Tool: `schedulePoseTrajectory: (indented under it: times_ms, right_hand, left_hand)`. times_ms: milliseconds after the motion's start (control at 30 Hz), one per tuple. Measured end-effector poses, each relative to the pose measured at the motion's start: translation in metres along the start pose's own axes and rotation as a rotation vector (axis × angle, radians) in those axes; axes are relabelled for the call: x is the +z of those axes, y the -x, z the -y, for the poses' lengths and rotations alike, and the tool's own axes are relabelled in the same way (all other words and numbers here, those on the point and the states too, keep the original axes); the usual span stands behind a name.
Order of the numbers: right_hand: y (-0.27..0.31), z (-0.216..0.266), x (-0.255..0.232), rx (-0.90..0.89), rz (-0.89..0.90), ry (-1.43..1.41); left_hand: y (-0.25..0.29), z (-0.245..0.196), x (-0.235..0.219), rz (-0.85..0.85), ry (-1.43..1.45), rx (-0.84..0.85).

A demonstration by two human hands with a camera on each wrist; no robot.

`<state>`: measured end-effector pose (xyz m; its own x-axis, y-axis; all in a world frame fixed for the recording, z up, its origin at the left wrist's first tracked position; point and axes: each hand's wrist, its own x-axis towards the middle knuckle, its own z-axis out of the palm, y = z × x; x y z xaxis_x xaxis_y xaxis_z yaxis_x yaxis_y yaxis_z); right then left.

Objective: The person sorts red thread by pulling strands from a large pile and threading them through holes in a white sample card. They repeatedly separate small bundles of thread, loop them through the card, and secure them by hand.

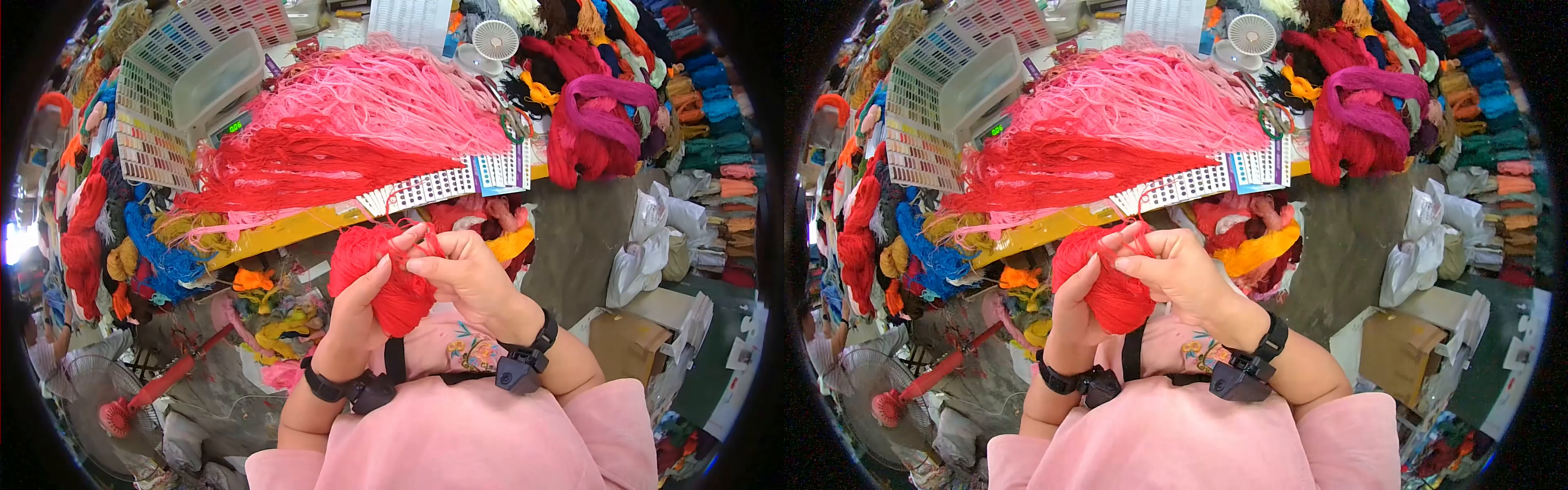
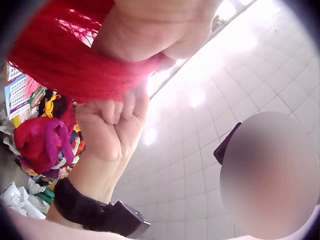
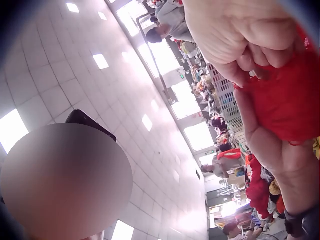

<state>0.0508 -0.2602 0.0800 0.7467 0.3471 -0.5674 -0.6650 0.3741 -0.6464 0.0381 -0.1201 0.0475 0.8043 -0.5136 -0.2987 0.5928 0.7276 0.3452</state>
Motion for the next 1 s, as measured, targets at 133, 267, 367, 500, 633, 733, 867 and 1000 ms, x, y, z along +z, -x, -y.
schedulePoseTrajectory:
  times_ms: [133, 267, 367, 500, 633, 733, 867, 1000]
  right_hand:
    - [0.000, 0.005, 0.002, -0.046, -0.020, 0.144]
    - [-0.006, -0.005, -0.004, -0.130, -0.037, 0.331]
    - [-0.003, -0.001, 0.000, -0.109, -0.052, 0.272]
    - [-0.001, 0.000, -0.004, -0.010, -0.092, 0.211]
    - [0.000, 0.003, -0.009, -0.008, -0.034, 0.055]
    - [-0.003, -0.004, -0.017, -0.059, 0.058, -0.027]
    - [0.003, 0.003, -0.016, -0.017, 0.102, -0.163]
    - [0.015, 0.016, -0.044, 0.207, 0.255, -0.279]
  left_hand:
    - [-0.003, 0.001, 0.003, -0.015, -0.004, -0.005]
    - [-0.004, 0.003, 0.000, -0.038, -0.001, -0.028]
    - [-0.005, 0.002, -0.001, -0.015, -0.012, -0.022]
    - [-0.005, 0.001, -0.002, 0.028, 0.012, -0.024]
    - [-0.003, 0.002, -0.007, -0.061, 0.048, 0.043]
    - [-0.002, 0.005, -0.012, -0.068, -0.021, 0.082]
    - [-0.008, 0.007, -0.007, -0.008, -0.110, 0.150]
    - [-0.002, -0.007, -0.033, 0.293, 0.262, -0.163]
